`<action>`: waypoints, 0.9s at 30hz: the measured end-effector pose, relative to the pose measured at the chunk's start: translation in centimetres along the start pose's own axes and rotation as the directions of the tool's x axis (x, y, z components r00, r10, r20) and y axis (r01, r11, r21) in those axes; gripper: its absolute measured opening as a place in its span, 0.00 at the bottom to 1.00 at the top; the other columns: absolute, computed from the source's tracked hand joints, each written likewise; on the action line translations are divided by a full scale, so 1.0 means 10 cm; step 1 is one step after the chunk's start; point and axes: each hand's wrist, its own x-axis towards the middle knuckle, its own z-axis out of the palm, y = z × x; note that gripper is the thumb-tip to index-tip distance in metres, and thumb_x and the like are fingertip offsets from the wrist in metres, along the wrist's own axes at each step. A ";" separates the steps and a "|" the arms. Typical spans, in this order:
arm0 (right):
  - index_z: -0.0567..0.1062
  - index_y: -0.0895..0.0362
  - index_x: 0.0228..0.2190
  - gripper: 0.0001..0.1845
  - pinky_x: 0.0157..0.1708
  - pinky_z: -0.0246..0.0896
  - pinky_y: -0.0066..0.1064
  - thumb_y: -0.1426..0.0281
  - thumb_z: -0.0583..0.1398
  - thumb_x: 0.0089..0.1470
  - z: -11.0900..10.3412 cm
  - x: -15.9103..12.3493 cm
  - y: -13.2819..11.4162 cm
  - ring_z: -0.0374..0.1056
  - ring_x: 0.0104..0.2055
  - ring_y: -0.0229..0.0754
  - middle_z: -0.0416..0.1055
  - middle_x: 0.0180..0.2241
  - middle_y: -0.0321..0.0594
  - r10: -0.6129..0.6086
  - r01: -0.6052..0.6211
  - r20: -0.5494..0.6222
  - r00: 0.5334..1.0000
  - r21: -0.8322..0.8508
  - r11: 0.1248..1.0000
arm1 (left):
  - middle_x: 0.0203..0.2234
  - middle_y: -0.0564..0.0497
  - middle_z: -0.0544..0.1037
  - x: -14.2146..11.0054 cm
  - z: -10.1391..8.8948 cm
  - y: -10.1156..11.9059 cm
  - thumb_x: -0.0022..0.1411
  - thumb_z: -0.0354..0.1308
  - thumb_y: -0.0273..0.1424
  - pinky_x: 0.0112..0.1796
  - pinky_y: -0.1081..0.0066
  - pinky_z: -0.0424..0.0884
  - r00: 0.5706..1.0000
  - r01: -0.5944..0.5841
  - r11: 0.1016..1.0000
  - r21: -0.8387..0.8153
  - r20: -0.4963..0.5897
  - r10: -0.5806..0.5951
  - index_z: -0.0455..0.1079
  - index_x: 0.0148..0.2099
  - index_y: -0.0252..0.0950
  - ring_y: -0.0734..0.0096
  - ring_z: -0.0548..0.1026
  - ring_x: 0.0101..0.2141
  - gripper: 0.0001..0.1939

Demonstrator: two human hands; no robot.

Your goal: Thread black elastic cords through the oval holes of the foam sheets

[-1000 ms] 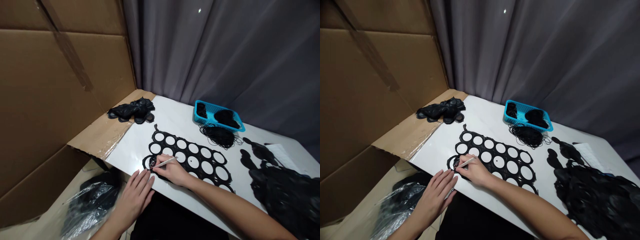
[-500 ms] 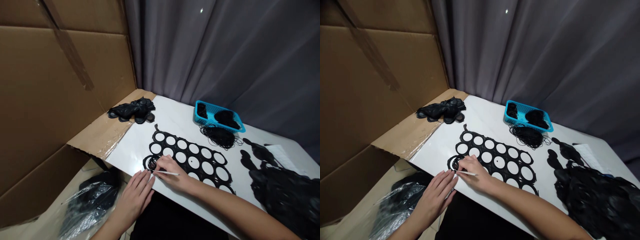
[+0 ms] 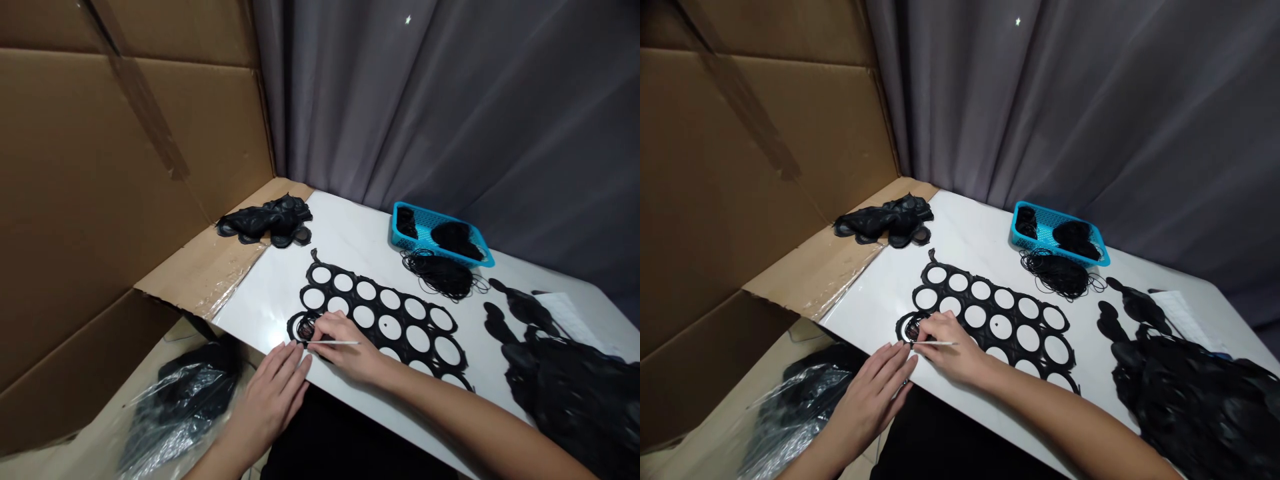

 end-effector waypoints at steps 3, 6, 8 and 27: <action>0.70 0.55 0.27 0.09 0.44 0.54 0.36 0.70 0.62 0.60 0.01 0.01 0.01 0.63 0.38 0.42 0.69 0.31 0.35 -0.019 0.019 -0.007 1.000 -0.008 1.000 | 0.56 0.42 0.74 0.00 0.00 0.00 0.69 0.54 0.24 0.59 0.54 0.66 1.000 0.005 1.000 -0.008 0.000 -0.005 0.66 0.61 0.32 0.56 0.69 0.59 0.19; 0.69 0.55 0.28 0.09 0.43 0.54 0.36 0.69 0.61 0.61 0.01 0.00 0.02 0.63 0.38 0.42 0.69 0.31 0.35 -0.067 0.066 -0.016 0.998 -0.033 0.997 | 0.56 0.42 0.74 0.00 -0.01 0.00 0.69 0.54 0.24 0.59 0.55 0.66 1.000 0.013 1.000 -0.016 -0.002 -0.013 0.66 0.62 0.33 0.57 0.69 0.59 0.20; 0.68 0.55 0.28 0.10 0.43 0.53 0.36 0.68 0.60 0.62 0.04 -0.03 0.04 0.63 0.37 0.41 0.69 0.31 0.36 -0.133 0.131 -0.031 0.991 -0.080 0.988 | 0.56 0.42 0.74 0.01 -0.01 -0.01 0.69 0.54 0.24 0.59 0.55 0.66 1.000 0.009 1.000 -0.018 -0.004 -0.009 0.66 0.62 0.32 0.57 0.69 0.58 0.20; 0.60 0.53 0.22 0.15 0.29 0.49 0.31 0.65 0.61 0.53 -1.13 0.03 0.38 0.58 0.27 0.39 0.62 0.22 0.31 0.303 -0.212 -0.472 0.828 0.237 0.948 | 0.45 0.45 0.78 0.28 -0.23 -0.23 0.67 0.57 0.34 0.50 0.58 0.73 0.999 -0.024 0.994 -0.109 -0.035 0.020 0.71 0.54 0.37 0.58 0.76 0.45 0.15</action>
